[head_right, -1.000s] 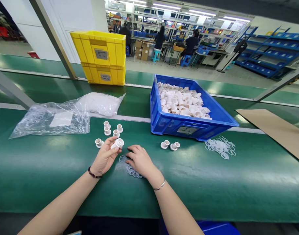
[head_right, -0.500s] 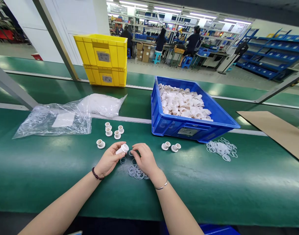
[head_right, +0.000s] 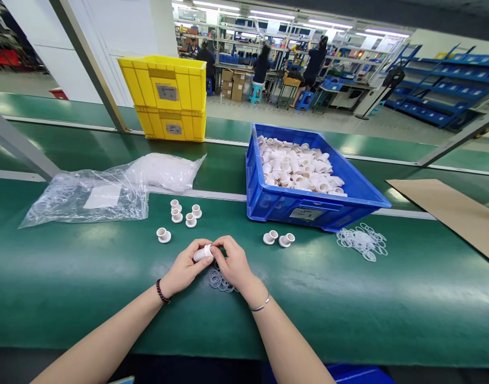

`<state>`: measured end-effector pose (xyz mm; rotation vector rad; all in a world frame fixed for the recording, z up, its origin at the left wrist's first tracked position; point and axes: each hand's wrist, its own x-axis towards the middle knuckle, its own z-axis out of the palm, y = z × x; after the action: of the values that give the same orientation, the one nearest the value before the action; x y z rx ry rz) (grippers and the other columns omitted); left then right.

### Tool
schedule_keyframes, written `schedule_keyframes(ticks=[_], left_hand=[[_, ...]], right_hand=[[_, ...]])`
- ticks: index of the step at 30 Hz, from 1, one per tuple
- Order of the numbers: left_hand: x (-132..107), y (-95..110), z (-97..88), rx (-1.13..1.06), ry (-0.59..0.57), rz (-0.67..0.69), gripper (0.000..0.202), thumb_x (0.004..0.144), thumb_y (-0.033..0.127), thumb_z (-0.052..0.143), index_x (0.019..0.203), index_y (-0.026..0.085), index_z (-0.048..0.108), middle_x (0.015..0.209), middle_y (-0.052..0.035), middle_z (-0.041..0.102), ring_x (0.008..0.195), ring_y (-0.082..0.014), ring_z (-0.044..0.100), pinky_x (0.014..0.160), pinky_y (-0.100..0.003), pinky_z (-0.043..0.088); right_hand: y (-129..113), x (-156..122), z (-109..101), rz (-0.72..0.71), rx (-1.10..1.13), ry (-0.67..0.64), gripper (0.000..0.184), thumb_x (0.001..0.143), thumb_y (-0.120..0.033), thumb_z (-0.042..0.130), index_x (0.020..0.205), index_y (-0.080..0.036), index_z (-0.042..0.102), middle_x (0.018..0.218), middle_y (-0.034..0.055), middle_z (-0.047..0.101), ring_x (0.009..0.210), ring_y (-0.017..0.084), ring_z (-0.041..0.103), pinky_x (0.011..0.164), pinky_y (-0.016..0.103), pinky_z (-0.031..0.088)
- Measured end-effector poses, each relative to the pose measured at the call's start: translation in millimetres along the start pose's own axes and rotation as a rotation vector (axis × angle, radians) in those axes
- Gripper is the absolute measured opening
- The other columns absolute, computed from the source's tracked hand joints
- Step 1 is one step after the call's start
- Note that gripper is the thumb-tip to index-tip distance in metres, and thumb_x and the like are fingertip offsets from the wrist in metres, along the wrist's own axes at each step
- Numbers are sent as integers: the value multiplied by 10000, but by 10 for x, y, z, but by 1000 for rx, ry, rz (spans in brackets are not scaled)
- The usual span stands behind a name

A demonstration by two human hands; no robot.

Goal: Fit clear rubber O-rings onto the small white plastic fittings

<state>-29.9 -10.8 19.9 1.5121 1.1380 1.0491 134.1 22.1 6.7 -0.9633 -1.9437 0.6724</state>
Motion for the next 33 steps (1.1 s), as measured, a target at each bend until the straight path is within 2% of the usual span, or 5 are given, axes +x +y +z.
schedule_keyframes(ticks=[6,12,18,27,33], left_hand=[[-48,57,29,121,37,79,232,849,330,536,1048,211,553,996,-45,597,859,-186,545,774,-286,408],[-76,15,23,183,69,133,171,800,308,595,952,231,597,866,-29,617,760,-192,543,724,-289,386],[-99,-36,29,343,8,260,223,795,282,594,1010,222,588,873,-57,620,765,-214,552,757,-328,384],[-126,-100,60,222,-26,281,325,793,248,607,1115,226,568,993,-88,614,892,-239,556,833,-355,377],[-110,-74,47,21,-12,109,253,779,295,635,1015,221,582,933,-51,589,802,-194,533,749,-304,379]], right_hand=[[6,-34,16,61,37,-19,166,888,-283,488,1024,-193,520,849,30,604,775,144,587,717,268,477],[-45,-55,54,138,148,-83,193,919,-332,430,986,-190,541,813,27,612,720,136,578,651,246,464],[-95,-56,81,179,177,-110,226,941,-316,372,922,-194,561,776,8,597,663,119,545,613,228,433],[-80,-38,39,213,189,-174,249,950,-282,311,1007,-203,541,806,6,598,652,117,543,587,228,427],[-93,-21,-11,215,190,-196,233,952,-292,334,1023,-212,541,854,10,604,678,117,547,616,236,442]])
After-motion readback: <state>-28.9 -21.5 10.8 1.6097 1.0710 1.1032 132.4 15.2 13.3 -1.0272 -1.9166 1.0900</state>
